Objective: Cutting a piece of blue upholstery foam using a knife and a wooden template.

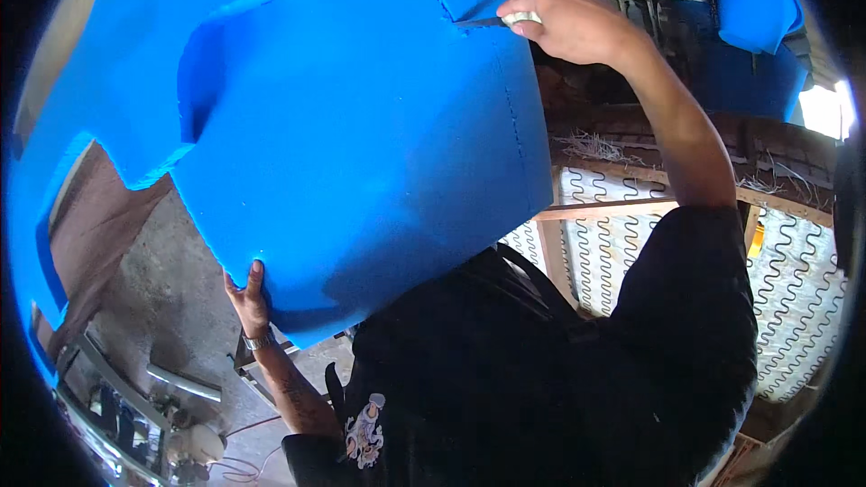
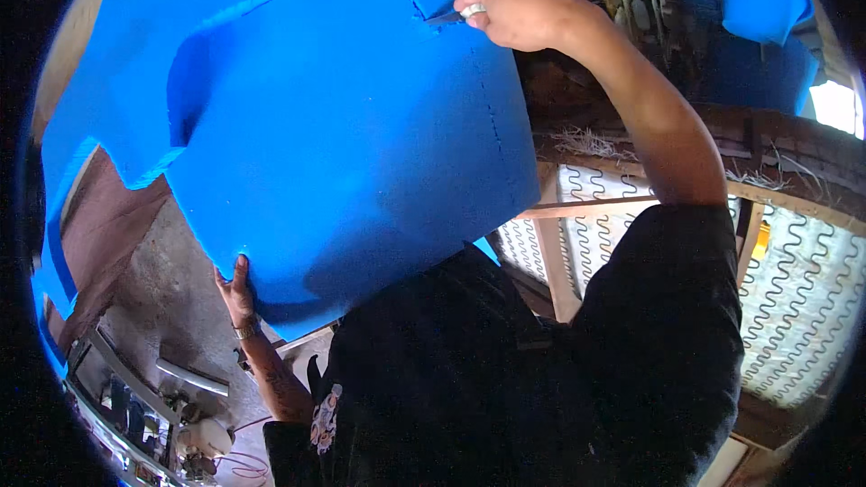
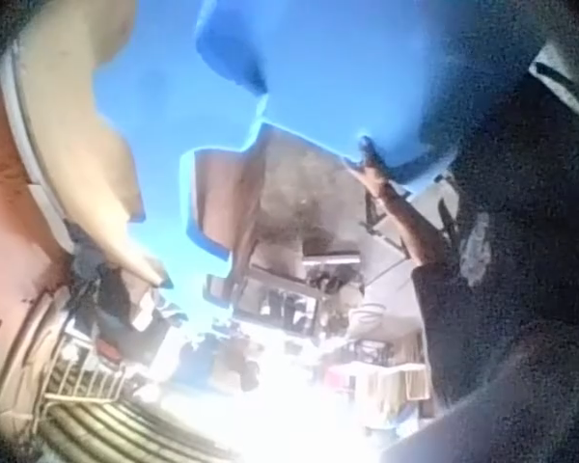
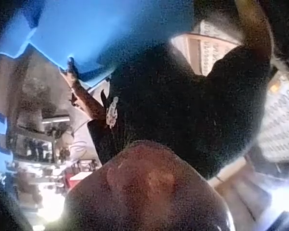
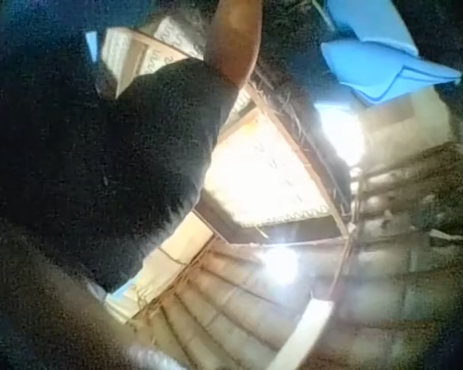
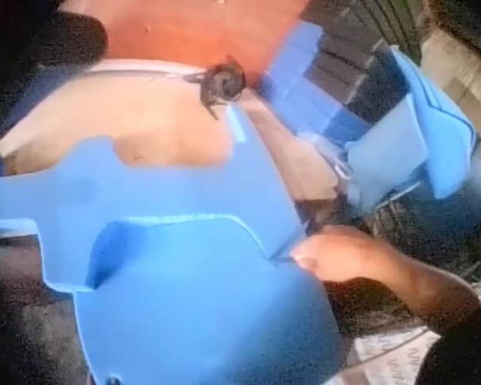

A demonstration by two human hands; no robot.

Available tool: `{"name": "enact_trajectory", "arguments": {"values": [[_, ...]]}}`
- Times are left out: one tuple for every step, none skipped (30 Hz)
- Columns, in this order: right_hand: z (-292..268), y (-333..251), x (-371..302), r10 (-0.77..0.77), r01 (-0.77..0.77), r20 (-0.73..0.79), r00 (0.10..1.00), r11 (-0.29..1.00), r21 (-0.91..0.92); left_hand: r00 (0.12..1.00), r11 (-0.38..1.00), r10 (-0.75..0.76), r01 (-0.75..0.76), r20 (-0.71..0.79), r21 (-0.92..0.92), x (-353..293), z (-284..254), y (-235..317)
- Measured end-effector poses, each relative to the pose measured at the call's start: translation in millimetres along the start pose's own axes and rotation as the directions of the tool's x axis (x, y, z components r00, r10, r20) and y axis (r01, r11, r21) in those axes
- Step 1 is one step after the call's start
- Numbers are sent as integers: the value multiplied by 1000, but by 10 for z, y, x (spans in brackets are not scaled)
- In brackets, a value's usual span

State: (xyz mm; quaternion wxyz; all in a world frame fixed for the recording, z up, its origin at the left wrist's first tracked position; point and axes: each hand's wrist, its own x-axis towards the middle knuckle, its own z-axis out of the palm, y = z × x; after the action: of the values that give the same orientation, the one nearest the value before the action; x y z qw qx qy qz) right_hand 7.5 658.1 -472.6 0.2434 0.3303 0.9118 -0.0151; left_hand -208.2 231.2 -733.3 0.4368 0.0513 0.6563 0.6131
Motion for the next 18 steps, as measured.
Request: {"name": "enact_trajectory", "arguments": {"values": [[18, -20, 49, -3, 3, 3, 1000, 1000, 1, 1000, 1000, 11, -11, 0, -22, 5, 16, 12], [46, -68, 120, -4, 6, 62, 998, 1000, -27, 1000, 999, 22, -22, -1, -43, 11, 24, 15], [81, -114, 191, -5, 11, 122, 993, 998, -54, 1000, 999, 19, -19, -5, -41, 25, 10, -7], [154, -168, 242, -13, 17, 90, 996, 998, -53, 1000, 999, 18, -18, 0, -29, 48, -29, -55], [266, -127, 336, -4, 9, 114, 993, 999, -36, 1000, 1000, 21, -21, 12, -19, 95, -37, -85], [373, -79, 436, 3, -1, 137, 991, 1000, -19, 1000, 1000, 23, -23, 13, -18, 138, -34, -101], [437, -89, 515, 5, -2, 151, 989, 1000, -25, 1000, 1000, 8, -8, 9, -8, 175, -36, -116], [525, -63, 570, 9, -6, 152, 988, 1000, -23, 1000, 1000, -3, 3, 8, 2, 193, -25, -112], [628, -18, 632, -19, 22, 133, 991, 1000, -16, 1000, 1000, -4, 4, 14, 4, 202, 2, -101], [679, -31, 704, -53, 54, 113, 992, 998, -7, 1000, 1000, -8, 8, -17, 12, 205, 18, -93], [695, -71, 757, -9, 13, 125, 992, 999, -30, 999, 1000, -11, 11, -46, 18, 227, 38, -77], [669, -43, 772, -5, 9, 123, 992, 1000, -29, 999, 1000, -8, 9, -42, 20, 267, 56, -39], [636, -8, 764, -9, 12, 114, 993, 1000, -27, 999, 1000, -16, 17, -29, 2, 260, 70, -6], [588, 35, 749, -12, 14, 104, 995, 1000, -26, 1000, 1000, -22, 22, -15, -16, 262, 83, 21], [521, 107, 726, -16, 19, 113, 994, 999, -26, 1000, 1000, -20, 19, -17, -18, 263, 75, 6], [423, 110, 681, -23, 25, 103, 994, 999, -23, 1000, 1000, -16, 16, -16, 5, 241, 17, -14], [294, 84, 640, 9, -12, 117, 993, 1000, 27, 1000, 1000, -7, 7, -14, 27, 260, 13, 56], [192, 66, 574, 37, -47, 130, 991, 996, 78, 1000, 1000, 26, -26, -7, 18, 185, 46, 146]]}}
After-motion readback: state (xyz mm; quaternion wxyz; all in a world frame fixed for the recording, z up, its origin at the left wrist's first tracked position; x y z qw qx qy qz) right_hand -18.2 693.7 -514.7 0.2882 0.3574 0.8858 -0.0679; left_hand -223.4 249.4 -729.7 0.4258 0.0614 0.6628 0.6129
